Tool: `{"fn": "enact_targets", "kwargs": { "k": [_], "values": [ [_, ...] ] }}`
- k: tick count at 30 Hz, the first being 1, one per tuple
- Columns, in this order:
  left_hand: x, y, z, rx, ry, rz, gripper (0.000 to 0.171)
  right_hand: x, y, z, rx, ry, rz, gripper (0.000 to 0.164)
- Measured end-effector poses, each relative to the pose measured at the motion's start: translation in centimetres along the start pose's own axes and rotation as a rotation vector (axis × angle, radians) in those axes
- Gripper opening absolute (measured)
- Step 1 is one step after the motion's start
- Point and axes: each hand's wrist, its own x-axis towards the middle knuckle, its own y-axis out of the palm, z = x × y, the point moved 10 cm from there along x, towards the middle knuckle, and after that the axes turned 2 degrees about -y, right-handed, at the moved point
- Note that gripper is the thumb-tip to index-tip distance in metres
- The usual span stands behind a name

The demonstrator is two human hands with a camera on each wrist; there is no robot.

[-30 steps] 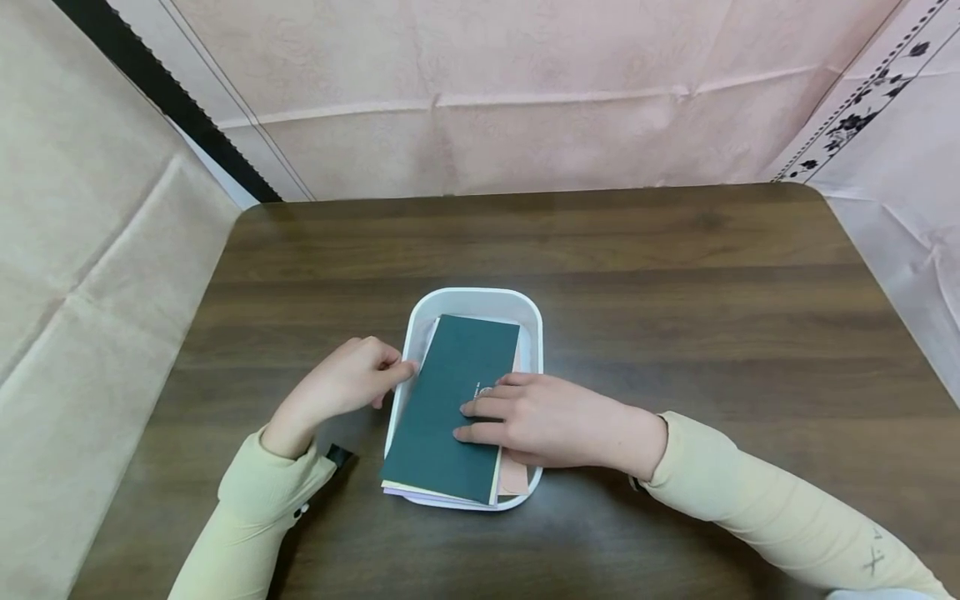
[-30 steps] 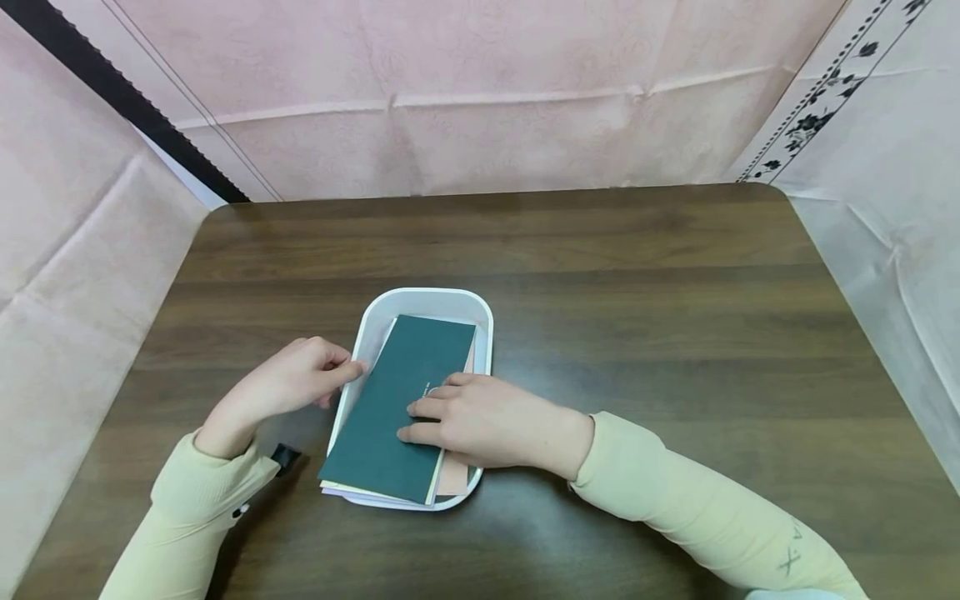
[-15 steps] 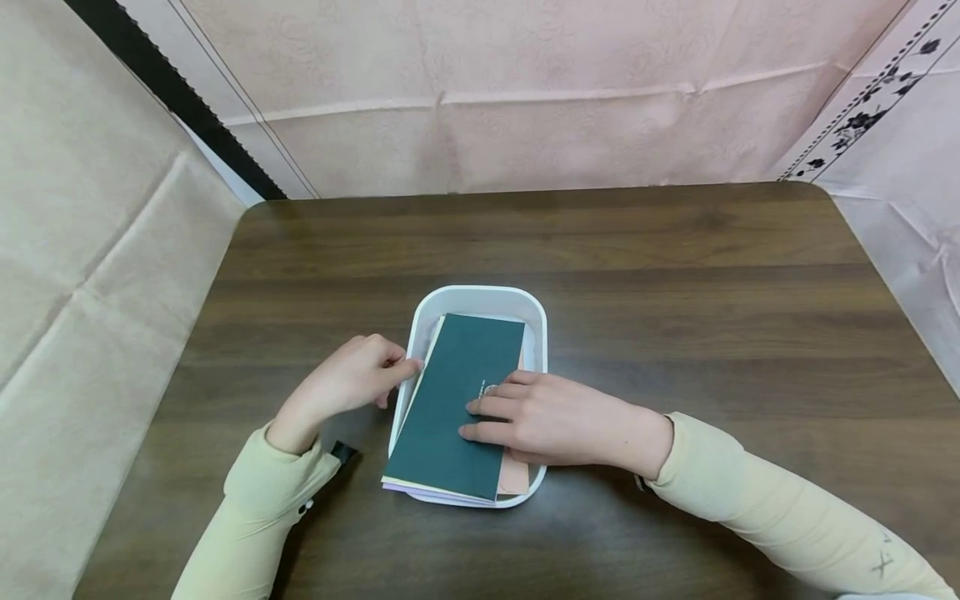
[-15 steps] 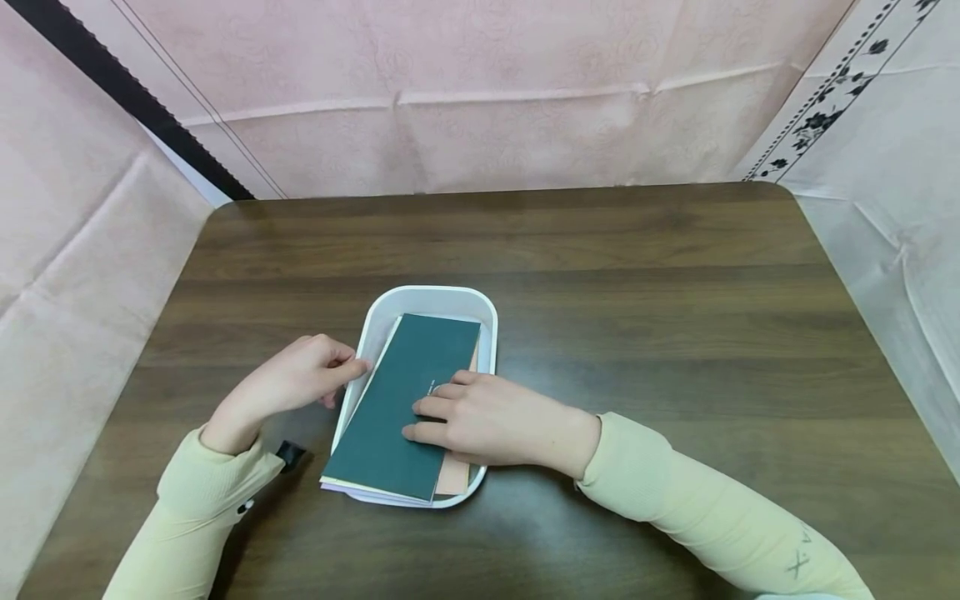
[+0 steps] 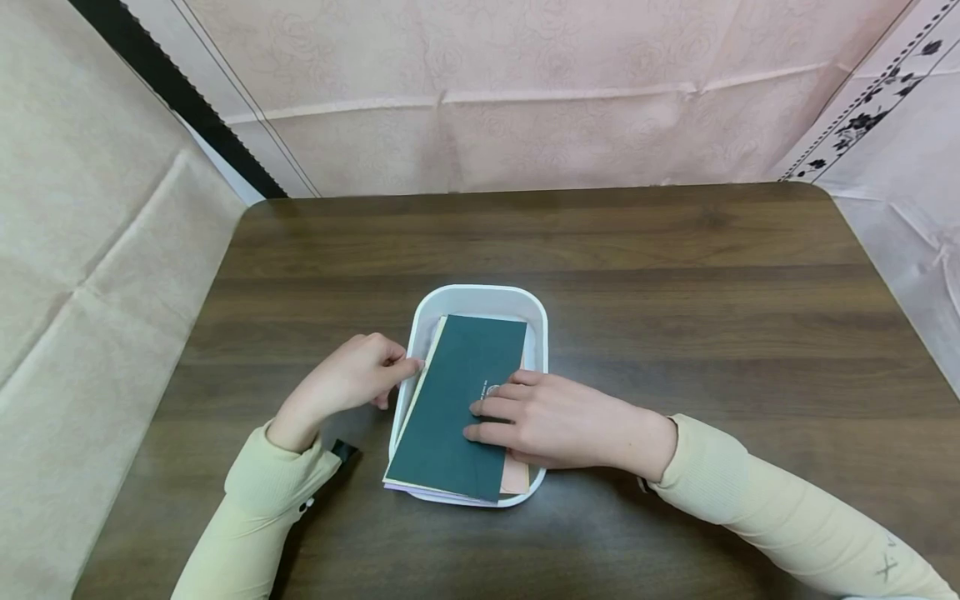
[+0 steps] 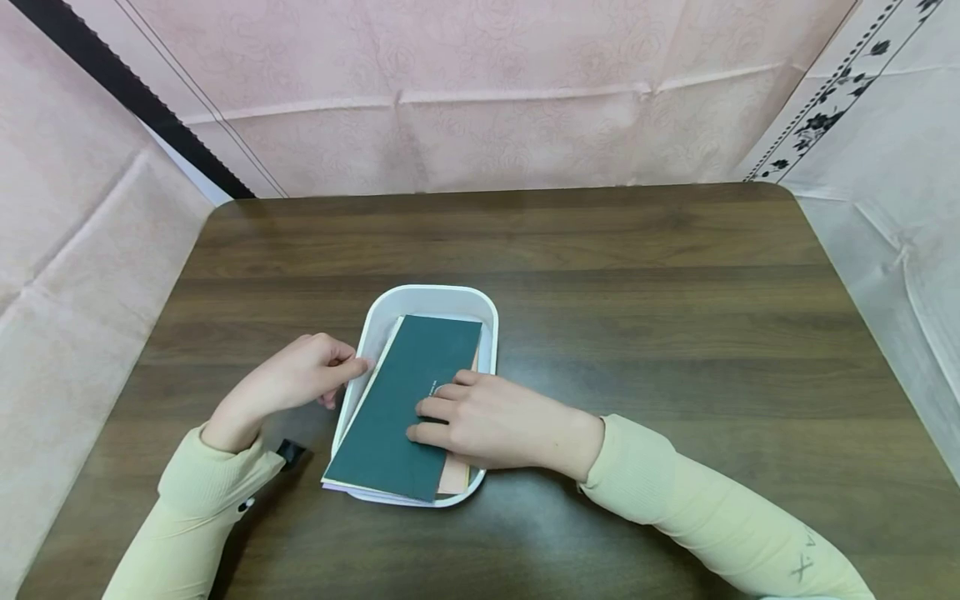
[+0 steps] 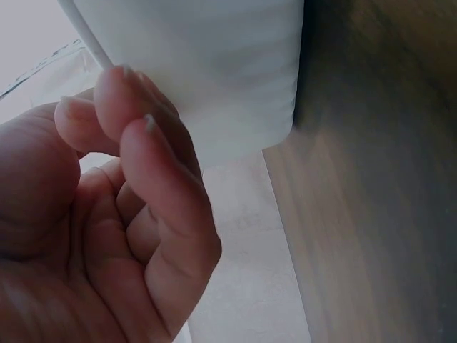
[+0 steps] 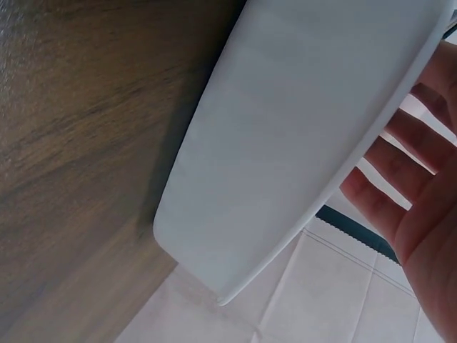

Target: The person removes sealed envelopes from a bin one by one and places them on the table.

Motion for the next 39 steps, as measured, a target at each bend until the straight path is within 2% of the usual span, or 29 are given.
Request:
{"fn": "enact_targets", "kwargs": {
  "k": [10, 19, 26, 30, 39],
  "values": [
    [-0.1, 0.1, 0.3, -0.026, -0.013, -0.001, 0.034, -0.1, -0.9, 0.5, 0.066, -0.021, -0.002, 0.033],
    [-0.1, 0.1, 0.5, -0.050, -0.017, 0.003, 0.036, 0.4, -2.1, 0.4, 0.088, 0.009, 0.004, 0.028],
    [0.0, 0.3, 0.4, -0.047, -0.010, 0.000, 0.039, 0.7, -2.6, 1.2, -0.036, -0.052, -0.058, 0.021],
    [0.1, 0.2, 0.3, -0.044, -0.011, -0.001, 0.038, 0.5, -2.9, 1.5, -0.086, -0.081, -0.085, 0.026],
    [-0.1, 0.1, 0.5, -0.041, -0.032, 0.000, 0.035, 0.5, -3.3, 1.9, -0.125, -0.117, -0.112, 0.035]
  ]
}}
